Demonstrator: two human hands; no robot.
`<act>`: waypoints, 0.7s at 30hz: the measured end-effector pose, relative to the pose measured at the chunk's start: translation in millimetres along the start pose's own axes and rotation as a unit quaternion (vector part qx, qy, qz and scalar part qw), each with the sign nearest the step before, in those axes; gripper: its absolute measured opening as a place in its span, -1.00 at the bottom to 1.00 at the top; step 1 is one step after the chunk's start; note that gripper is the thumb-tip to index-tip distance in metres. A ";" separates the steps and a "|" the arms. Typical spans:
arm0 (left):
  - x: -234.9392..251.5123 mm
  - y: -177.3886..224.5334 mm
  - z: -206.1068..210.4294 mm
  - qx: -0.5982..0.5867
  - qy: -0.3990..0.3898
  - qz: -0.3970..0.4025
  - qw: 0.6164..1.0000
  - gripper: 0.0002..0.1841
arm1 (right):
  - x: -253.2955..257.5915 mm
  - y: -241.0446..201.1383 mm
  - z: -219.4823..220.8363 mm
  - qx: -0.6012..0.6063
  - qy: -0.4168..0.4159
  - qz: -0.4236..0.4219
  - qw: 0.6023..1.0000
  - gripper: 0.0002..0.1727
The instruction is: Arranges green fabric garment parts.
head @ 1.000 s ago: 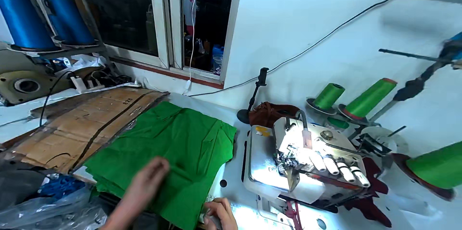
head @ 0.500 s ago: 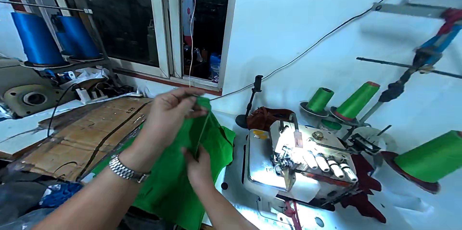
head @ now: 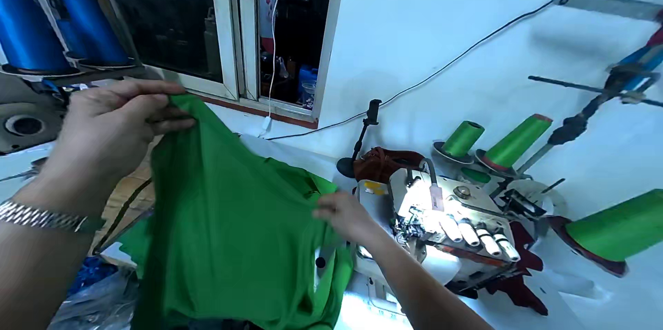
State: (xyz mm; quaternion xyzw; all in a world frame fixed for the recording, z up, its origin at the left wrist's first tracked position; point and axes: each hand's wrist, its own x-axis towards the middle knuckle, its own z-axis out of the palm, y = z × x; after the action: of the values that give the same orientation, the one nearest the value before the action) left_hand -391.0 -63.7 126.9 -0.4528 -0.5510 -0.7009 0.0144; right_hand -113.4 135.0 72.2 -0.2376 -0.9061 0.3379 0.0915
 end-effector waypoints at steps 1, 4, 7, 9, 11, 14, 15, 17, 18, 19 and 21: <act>10.0 -5.6 2.1 0.006 0.005 -0.008 1.000 -0.73 | 11.2 1.3 -3.9 -0.016 0.064 0.028 0.997 -0.70; 53.4 -9.2 -11.9 -0.034 0.001 0.036 0.999 -0.73 | 32.1 -5.2 -33.4 0.058 0.309 0.016 0.949 -0.68; 74.7 3.6 -25.9 -0.093 0.020 0.107 0.990 -0.75 | 33.2 -6.8 -52.8 0.196 0.436 -0.091 0.874 -0.75; 61.3 2.0 -45.3 -0.060 0.011 0.130 0.990 -0.72 | 11.3 1.3 -46.0 0.225 0.420 -0.146 0.867 -0.76; 15.2 4.2 -60.0 0.007 0.011 0.093 0.996 -0.69 | -28.4 16.4 -24.6 0.197 0.335 -0.140 0.911 -0.73; -57.8 -12.1 -75.5 0.006 0.034 -0.060 0.998 -0.68 | -70.0 42.5 17.5 0.240 0.145 -0.160 0.946 -0.76; -76.8 -22.2 -73.1 -0.019 0.063 -0.117 0.991 -0.63 | -76.7 47.4 32.8 0.265 0.091 -0.146 0.949 -0.75; -107.2 -39.8 -55.1 -0.030 0.119 -0.210 0.970 -0.59 | -79.4 50.9 62.5 0.264 0.046 -0.025 0.963 -0.74; -118.7 -52.0 -45.4 -0.008 0.130 -0.249 0.960 -0.64 | -75.7 53.3 76.4 0.237 0.036 0.044 0.970 -0.73; -129.7 -67.7 -38.4 0.025 0.125 -0.287 0.949 -0.70 | -71.1 57.4 89.5 0.204 0.021 0.105 0.973 -0.72; -150.6 -98.6 -35.2 0.079 0.061 -0.346 0.933 -0.71 | -64.6 67.1 111.8 0.154 0.004 0.184 0.971 -0.70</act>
State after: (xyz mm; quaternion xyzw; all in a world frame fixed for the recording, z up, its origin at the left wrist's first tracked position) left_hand -375.1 -124.8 -45.3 -0.1873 -0.7251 -0.6431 -0.1598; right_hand -68.9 83.8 -56.6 -0.3848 -0.7832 0.4837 0.0667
